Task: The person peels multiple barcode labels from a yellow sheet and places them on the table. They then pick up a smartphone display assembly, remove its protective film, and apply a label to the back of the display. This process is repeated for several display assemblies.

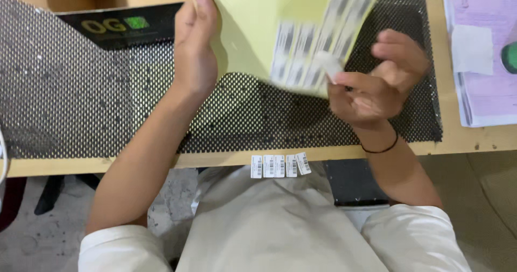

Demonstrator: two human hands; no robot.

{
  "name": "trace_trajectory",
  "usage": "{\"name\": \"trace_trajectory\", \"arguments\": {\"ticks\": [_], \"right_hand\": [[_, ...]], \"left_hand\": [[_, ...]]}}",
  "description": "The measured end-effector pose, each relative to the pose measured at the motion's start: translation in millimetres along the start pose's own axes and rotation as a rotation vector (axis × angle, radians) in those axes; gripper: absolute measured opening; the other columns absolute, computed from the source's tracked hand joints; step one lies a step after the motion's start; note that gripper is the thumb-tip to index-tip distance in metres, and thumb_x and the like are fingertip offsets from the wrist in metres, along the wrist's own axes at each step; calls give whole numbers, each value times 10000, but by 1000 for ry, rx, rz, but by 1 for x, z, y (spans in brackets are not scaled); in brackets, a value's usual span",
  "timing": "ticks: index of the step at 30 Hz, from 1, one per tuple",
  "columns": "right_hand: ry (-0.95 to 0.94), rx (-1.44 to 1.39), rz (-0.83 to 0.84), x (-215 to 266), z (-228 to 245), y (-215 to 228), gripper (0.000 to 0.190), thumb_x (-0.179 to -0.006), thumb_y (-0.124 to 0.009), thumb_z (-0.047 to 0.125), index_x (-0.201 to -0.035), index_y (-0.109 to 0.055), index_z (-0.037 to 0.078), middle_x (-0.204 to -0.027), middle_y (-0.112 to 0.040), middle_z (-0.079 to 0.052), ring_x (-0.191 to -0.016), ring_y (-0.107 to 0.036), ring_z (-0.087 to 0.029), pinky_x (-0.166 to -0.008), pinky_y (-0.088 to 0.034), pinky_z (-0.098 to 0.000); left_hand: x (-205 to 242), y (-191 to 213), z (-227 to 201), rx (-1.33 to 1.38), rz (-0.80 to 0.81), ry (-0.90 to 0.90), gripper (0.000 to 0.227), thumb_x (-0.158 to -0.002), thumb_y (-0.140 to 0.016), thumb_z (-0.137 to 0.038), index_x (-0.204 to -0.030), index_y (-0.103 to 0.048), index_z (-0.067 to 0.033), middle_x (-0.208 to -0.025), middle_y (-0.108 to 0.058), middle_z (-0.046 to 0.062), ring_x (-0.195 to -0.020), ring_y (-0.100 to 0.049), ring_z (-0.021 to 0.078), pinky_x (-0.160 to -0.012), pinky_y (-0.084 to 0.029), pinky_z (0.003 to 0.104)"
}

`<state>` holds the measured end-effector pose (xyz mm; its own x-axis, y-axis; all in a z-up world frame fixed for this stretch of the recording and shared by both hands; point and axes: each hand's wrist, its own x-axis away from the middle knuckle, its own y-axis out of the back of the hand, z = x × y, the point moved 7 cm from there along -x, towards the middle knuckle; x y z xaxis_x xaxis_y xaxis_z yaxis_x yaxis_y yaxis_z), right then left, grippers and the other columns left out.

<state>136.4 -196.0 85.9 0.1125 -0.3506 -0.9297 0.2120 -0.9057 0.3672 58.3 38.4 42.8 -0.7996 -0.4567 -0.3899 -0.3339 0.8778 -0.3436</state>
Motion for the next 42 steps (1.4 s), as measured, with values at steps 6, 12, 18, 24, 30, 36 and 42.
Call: {"name": "trace_trajectory", "arguments": {"ticks": [6, 12, 18, 24, 30, 36, 42], "right_hand": [[-283, -313, 130, -5, 22, -35, 128, -921, -776, 166, -907, -690, 73, -972, -643, -125, -855, -626, -244, -706, -550, -347], [-691, -785, 777, -17, 60, -109, 84, -896, -767, 102, -909, -745, 21, -844, -742, -106, -831, -697, -217, -762, -593, -311], [-774, -739, 1417, 24, 85, -146, 93, -862, -774, 249, -878, -821, 171, -785, -818, 49, -655, -732, -74, -637, -534, -241], [-696, -599, 1614, 34, 92, -153, 142, -919, -704, 256, -853, -796, 171, -714, -796, 33, -617, -735, -146, -634, -522, -303], [-704, -105, 1803, 68, 73, -144, 511, -874, -749, 617, -978, -570, 150, -832, -727, -119, -852, -668, -391, -743, -491, -501], [-419, -67, 1216, 38, 40, -116, 683, -799, -746, 757, -661, -398, 185, -507, -498, 36, -466, -524, -211, -491, -394, -388], [-255, -751, 538, -16, 14, -52, 490, -943, -628, 344, -540, -431, 147, -445, -376, 49, -361, -364, -93, -361, -311, -216]], "left_hand": [[12, 59, 16, -276, -601, -32, 505, -1011, -471, -541, -1290, -635, -153, -1304, -538, 57, -1255, -501, 169, -1112, -399, 343], [-2, 34, -9, 8, -483, -294, 265, -1027, -478, -342, -836, -428, -165, -814, -309, -64, -764, -257, 85, -735, -294, 280], [2, 26, -19, -81, -465, -236, 300, -1029, -438, -384, -816, -388, -179, -803, -299, -70, -745, -258, 78, -681, -289, 286], [6, 14, -36, -250, -392, -281, 330, -1057, -357, -379, -803, -320, -171, -788, -307, -67, -748, -289, 90, -687, -291, 324], [6, 2, -54, -224, -310, -286, 346, -1068, -296, -408, -819, -281, -168, -786, -267, -61, -740, -255, 88, -690, -275, 313], [-2, 1, -41, -214, -250, -203, 369, -1081, -310, -402, -789, -292, -177, -747, -303, -79, -699, -274, 59, -655, -279, 272], [-1, -7, -31, -312, -96, -141, 394, -1096, -299, -400, -786, -347, -162, -711, -344, -69, -649, -307, 70, -592, -286, 266]]}}
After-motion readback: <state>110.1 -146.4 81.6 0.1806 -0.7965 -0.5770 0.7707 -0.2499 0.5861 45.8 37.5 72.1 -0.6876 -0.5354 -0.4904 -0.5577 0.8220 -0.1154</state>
